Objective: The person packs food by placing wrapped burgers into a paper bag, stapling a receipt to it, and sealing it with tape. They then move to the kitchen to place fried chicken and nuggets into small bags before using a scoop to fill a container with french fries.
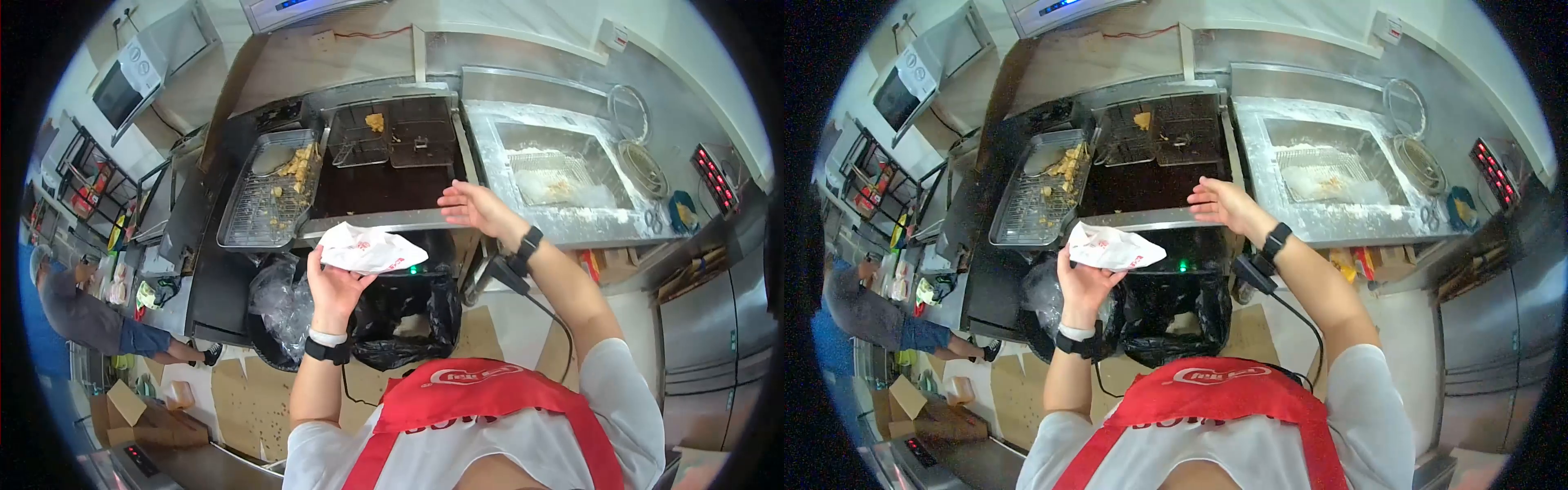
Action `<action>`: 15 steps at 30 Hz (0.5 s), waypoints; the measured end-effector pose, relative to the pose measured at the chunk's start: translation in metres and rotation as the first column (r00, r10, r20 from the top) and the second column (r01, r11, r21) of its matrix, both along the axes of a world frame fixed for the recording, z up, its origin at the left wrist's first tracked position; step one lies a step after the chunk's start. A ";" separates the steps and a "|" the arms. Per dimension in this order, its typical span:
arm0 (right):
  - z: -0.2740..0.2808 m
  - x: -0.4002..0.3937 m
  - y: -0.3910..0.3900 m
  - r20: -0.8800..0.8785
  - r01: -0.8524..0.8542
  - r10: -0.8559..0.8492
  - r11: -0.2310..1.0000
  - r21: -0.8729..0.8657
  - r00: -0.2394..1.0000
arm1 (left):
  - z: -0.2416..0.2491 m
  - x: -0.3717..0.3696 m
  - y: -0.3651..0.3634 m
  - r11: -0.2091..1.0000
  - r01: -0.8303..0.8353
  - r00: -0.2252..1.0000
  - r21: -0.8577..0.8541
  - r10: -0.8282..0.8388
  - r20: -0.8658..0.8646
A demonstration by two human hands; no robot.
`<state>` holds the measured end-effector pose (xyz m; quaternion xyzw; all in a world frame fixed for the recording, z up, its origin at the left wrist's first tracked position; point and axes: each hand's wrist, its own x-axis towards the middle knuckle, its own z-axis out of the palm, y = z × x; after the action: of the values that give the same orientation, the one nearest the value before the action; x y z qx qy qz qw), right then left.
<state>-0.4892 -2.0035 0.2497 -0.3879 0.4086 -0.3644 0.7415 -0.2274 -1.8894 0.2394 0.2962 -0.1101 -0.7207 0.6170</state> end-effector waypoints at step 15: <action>-0.146 0.055 -0.290 0.485 -0.021 -0.310 0.825 0.564 0.818 | 0.038 -0.008 -0.060 0.898 -0.415 0.865 -0.145 0.439 0.243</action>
<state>-0.4345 -2.2936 0.1033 -0.0034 0.2905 -0.3871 0.8751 -0.2353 -1.9492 0.2773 0.3809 -0.1562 -0.5135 0.7529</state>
